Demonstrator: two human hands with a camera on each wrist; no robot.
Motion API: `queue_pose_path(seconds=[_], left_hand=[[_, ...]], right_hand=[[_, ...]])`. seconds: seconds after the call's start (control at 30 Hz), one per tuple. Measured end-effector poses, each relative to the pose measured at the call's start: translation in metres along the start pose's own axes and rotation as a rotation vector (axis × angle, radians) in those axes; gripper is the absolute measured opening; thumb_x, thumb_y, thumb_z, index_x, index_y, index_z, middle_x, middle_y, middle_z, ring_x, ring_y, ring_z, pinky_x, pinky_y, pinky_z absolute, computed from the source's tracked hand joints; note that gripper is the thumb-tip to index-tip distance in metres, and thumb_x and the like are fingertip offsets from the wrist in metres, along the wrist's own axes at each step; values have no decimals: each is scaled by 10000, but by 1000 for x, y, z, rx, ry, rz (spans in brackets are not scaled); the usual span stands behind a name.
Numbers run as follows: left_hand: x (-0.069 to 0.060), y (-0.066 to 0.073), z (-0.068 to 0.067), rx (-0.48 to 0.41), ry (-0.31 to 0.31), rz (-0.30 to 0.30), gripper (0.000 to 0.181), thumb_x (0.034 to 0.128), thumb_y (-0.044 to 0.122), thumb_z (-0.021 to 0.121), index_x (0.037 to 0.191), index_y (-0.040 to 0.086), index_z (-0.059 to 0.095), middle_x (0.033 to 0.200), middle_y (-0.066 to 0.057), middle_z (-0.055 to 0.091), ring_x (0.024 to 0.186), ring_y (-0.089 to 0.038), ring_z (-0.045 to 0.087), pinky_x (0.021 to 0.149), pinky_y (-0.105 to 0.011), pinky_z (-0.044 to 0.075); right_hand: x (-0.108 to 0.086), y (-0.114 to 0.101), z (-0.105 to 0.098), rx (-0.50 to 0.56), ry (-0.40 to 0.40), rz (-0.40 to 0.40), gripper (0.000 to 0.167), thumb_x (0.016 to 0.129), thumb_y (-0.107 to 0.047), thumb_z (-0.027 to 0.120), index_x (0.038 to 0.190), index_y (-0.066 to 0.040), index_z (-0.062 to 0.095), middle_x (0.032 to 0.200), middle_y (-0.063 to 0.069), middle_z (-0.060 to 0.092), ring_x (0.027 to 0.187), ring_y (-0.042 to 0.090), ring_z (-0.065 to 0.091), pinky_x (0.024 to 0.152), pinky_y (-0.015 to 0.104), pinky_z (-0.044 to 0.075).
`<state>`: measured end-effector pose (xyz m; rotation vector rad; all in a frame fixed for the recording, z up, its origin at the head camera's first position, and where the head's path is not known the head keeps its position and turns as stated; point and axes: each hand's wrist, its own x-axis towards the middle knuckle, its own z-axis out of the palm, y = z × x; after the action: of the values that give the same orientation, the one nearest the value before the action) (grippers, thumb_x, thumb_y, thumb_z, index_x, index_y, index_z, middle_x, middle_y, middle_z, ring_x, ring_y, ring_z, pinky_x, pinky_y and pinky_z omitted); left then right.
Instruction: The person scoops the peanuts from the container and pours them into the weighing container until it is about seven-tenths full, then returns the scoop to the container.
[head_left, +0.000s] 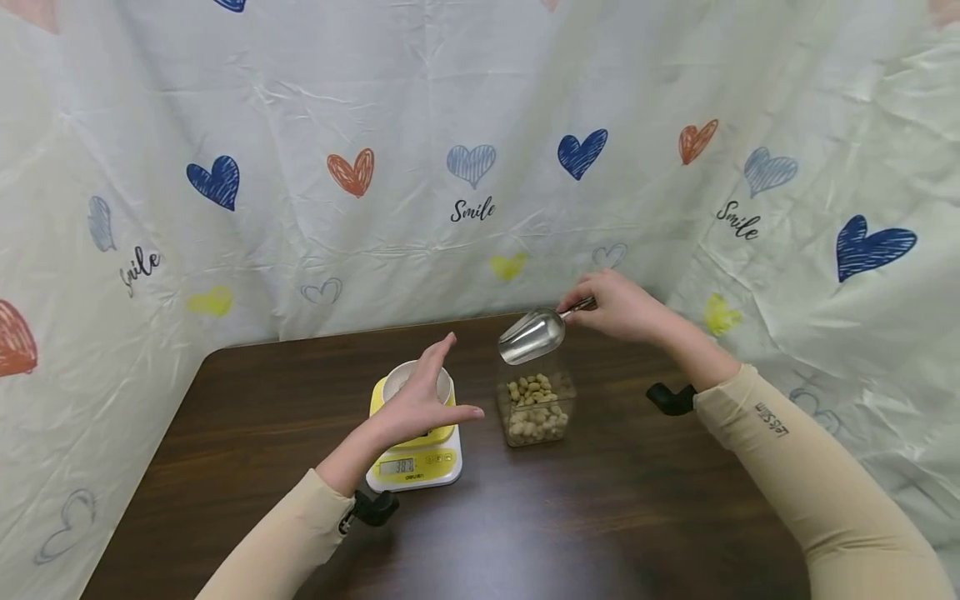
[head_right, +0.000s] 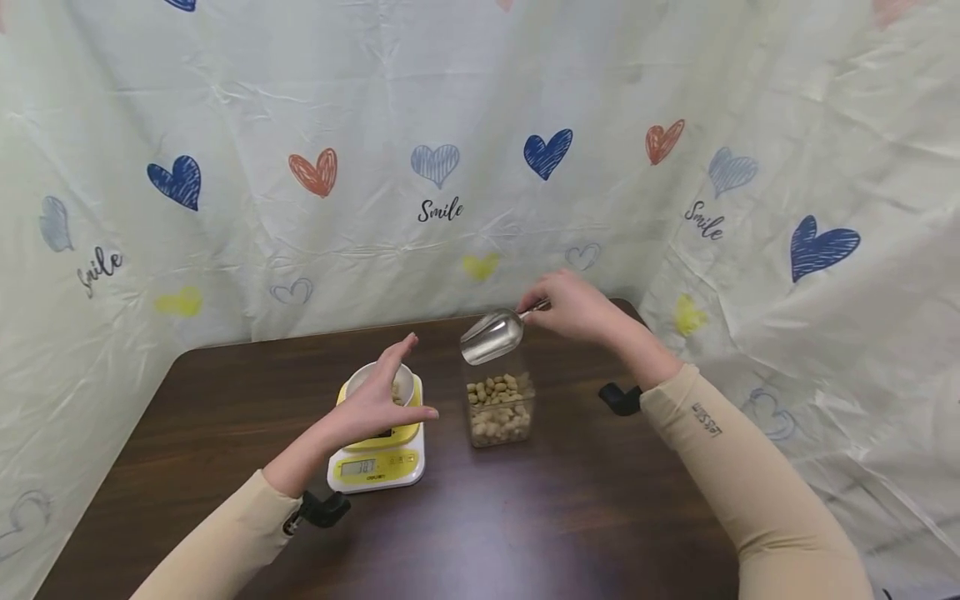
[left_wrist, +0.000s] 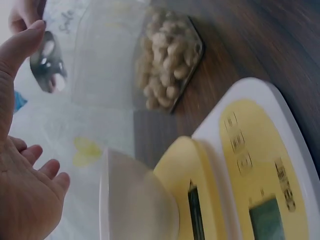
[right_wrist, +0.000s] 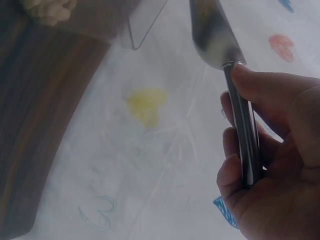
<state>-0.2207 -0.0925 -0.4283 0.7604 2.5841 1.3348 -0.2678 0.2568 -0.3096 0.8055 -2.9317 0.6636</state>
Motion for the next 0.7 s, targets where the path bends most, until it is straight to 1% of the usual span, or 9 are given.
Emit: queue_pose_path(seconds=[0.1,0.27,0.4,0.47,0.6,0.7], left_hand=[[9,4,10,-9,-29,9,1233,754,632,839,1651,326,51,1683,53,110,1530,-173,150,1176,-514,266],[22,8,28,4,-82,-21,1261,757,624,839,1658,281,26,1697,-18,95,1541,-205,120,1179,-514,261],[33,10,41,9,-107,-38,1270,769,596,842,1661,235,13,1699,-72,94,1545,-239,112,1183,-514,251],[37,10,46,4,-112,-52,1270,773,584,844,1661,234,5,1700,-71,93,1544,-237,113,1184,-507,252],[45,10,53,1,-116,-71,1281,772,568,853,1661,232,-7,1702,-61,89,1545,-233,104,1186,-496,248],[48,9,56,6,-121,-74,1293,764,580,854,1661,225,-7,1701,-63,91,1545,-242,97,1188,-495,242]], right_hand=[[-2,1,0,-57,-8,-18,128,934,-163,771,1059,-172,799,1111,16,686,1087,284,566,935,514,422],[-2,2,4,-158,-29,-91,124,912,-151,790,1034,-165,806,1082,20,707,1067,291,573,971,516,392],[-2,1,9,-208,-48,-114,130,909,-128,783,1032,-162,807,1063,12,713,1067,292,570,956,497,416],[-2,-1,12,-225,-59,-119,138,908,-110,776,1034,-157,806,1051,10,710,1058,292,568,947,492,427],[-1,-6,18,-274,-77,-141,148,897,-76,774,1018,-153,809,1017,4,700,1006,274,562,887,467,462],[1,-12,21,-330,-84,-176,137,884,-64,789,983,-156,813,980,-1,689,955,257,552,838,444,475]])
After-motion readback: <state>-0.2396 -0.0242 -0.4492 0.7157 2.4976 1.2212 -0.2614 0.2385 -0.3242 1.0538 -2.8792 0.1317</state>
